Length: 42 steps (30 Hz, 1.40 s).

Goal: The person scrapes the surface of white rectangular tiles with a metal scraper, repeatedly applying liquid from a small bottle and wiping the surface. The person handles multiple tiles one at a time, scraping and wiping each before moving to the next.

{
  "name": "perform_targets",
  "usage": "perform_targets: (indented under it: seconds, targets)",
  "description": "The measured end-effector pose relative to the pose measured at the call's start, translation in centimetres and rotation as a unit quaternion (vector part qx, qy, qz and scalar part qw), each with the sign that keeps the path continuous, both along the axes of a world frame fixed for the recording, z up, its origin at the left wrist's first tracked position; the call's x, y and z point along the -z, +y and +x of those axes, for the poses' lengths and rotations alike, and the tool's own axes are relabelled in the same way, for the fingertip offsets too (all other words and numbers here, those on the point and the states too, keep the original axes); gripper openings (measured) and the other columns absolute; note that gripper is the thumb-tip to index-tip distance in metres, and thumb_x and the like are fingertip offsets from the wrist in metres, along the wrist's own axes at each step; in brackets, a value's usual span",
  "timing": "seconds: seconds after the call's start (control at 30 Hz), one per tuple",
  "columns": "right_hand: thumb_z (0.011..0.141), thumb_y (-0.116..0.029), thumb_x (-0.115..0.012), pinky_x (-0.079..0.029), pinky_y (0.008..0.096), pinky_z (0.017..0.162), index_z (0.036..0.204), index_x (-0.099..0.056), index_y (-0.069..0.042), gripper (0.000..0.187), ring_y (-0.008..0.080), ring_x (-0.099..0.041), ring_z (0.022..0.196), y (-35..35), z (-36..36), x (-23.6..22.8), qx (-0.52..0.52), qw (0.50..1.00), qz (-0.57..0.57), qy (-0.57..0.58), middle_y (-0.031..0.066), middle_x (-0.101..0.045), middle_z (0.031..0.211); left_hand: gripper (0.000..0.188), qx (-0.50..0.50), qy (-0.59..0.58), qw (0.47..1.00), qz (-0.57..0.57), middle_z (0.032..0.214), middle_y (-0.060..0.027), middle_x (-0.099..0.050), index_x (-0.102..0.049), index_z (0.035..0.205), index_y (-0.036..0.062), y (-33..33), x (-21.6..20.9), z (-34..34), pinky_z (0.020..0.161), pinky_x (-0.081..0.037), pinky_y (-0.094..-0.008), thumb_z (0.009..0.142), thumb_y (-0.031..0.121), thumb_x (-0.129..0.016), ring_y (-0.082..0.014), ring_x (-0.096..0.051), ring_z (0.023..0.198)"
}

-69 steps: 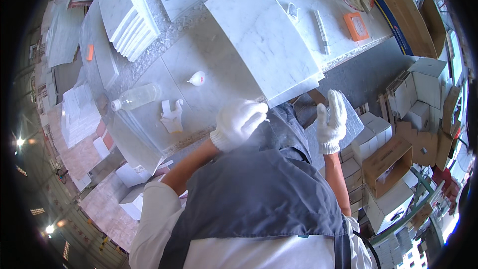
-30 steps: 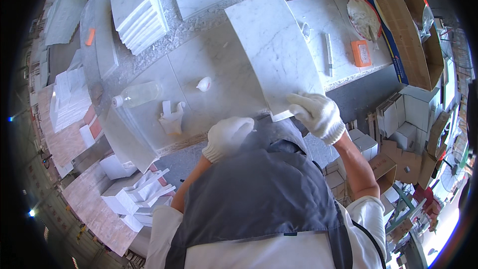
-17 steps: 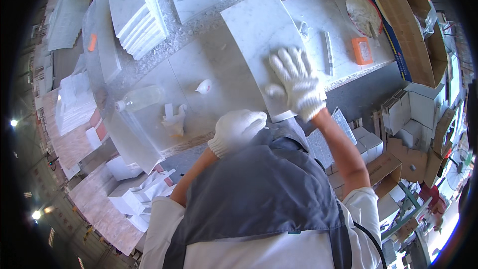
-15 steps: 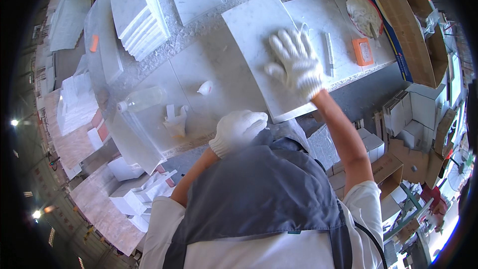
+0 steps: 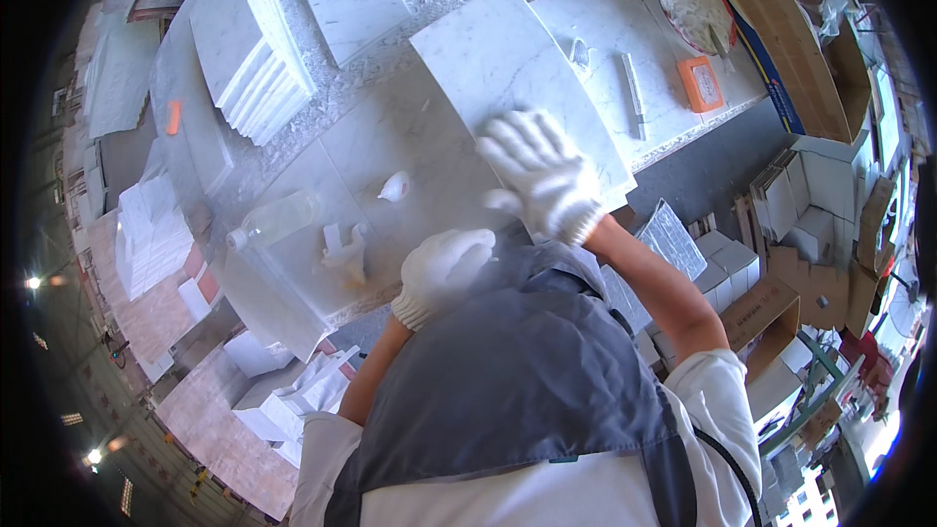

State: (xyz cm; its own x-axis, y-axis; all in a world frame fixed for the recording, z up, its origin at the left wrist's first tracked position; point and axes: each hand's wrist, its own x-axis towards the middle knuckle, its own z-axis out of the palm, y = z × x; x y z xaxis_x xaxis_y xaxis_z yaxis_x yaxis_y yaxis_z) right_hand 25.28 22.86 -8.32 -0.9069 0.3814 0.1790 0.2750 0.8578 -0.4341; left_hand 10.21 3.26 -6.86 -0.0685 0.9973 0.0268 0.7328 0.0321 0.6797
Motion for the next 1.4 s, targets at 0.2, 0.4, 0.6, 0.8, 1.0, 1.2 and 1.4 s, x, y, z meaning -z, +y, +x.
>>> perform_targets:
  seconds: [0.2, 0.4, 0.6, 0.8, 1.0, 1.2, 1.4]
  targets:
    - [0.096, -0.044, -0.063, -0.03, 0.0512, 0.122, 0.142, -0.057, -0.005, 0.061, 0.0418, -0.043, 0.142, 0.5, 7.0, -0.7, 0.207, 0.971, -0.001, -0.118, 0.0212, -0.052, 0.148, 0.024, 0.031, -0.013, 0.999, -0.005, 0.104, -0.0122, -0.074, -0.072, 0.109, 0.0075, 0.0, 0.3, -0.8, 0.071, -0.056, -0.0435, 0.091, 0.023, -0.068, -0.0317, -0.071, 0.086]
    - [0.096, -0.036, -0.065, -0.033, 0.0501, 0.12, 0.14, -0.058, -0.002, 0.056, 0.0437, -0.046, 0.139, -1.3, 8.9, 1.3, 0.254, 0.964, -0.03, -0.065, 0.0263, -0.053, 0.146, 0.028, 0.033, -0.012, 0.999, -0.035, 0.107, -0.0118, -0.074, -0.07, 0.115, 0.0073, 0.9, 0.1, -1.1, 0.078, -0.056, -0.0421, 0.093, 0.025, -0.068, -0.0306, -0.071, 0.092]
    - [0.107, -0.04, -0.056, -0.042, 0.038, 0.114, 0.146, -0.054, 0.001, 0.056, 0.0234, -0.057, 0.132, -0.9, 12.3, 4.9, 0.502, 0.681, -0.509, 0.158, 0.0149, -0.064, 0.137, 0.031, -0.17, -0.227, 0.932, -0.227, 0.11, -0.0114, -0.074, -0.069, 0.122, 0.0036, 2.1, 0.1, -0.4, 0.088, -0.055, -0.0344, 0.101, 0.025, -0.062, -0.0232, -0.072, 0.097]
    - [0.107, -0.034, -0.057, -0.048, 0.0346, 0.104, 0.135, -0.066, -0.004, 0.042, 0.019, -0.061, 0.123, -2.2, 14.5, 6.0, 0.448, 0.69, -0.515, 0.241, 0.0076, -0.067, 0.133, 0.031, -0.265, -0.465, 0.813, -0.23, 0.107, -0.0094, -0.069, -0.062, 0.126, -0.0002, 4.5, 2.5, 0.7, 0.086, -0.054, -0.0295, 0.104, 0.022, -0.061, -0.017, -0.069, 0.092]
    - [0.102, -0.025, -0.062, -0.043, 0.0397, 0.112, 0.129, -0.07, -0.005, 0.034, 0.0295, -0.059, 0.13, -3.2, 12.6, 4.0, 0.43, 0.878, -0.202, 0.067, 0.0145, -0.069, 0.129, 0.037, -0.288, -0.421, 0.83, -0.228, 0.106, -0.0072, -0.062, -0.058, 0.115, 0.0013, 6.8, 2.2, 2.1, 0.081, -0.055, -0.0283, 0.101, 0.034, -0.068, -0.017, -0.068, 0.088]
    - [0.083, -0.016, -0.071, -0.051, 0.0488, 0.102, 0.112, -0.073, -0.007, 0.031, 0.0407, -0.06, 0.122, -5.5, 10.3, 1.2, 0.304, 0.952, 0.026, 0.02, 0.0151, -0.067, 0.126, 0.082, -0.324, -0.272, 0.838, -0.344, 0.13, -0.0188, -0.063, -0.055, 0.139, -0.0051, 7.3, 2.5, 1.6, 0.104, -0.043, -0.038, 0.092, 0.061, -0.068, -0.0273, -0.059, 0.119]
    - [0.082, -0.009, -0.071, -0.054, 0.0447, 0.094, 0.101, -0.075, -0.007, 0.019, 0.0339, -0.068, 0.107, -7.1, 9.6, -0.4, 0.311, 0.947, -0.036, 0.074, 0.0132, -0.072, 0.115, 0.05, -0.341, -0.373, 0.832, -0.23, 0.111, -0.0065, -0.067, -0.068, 0.118, -0.0017, 6.8, 3.3, 1.6, 0.092, -0.046, -0.0333, 0.097, 0.043, -0.071, -0.0147, -0.058, 0.102]
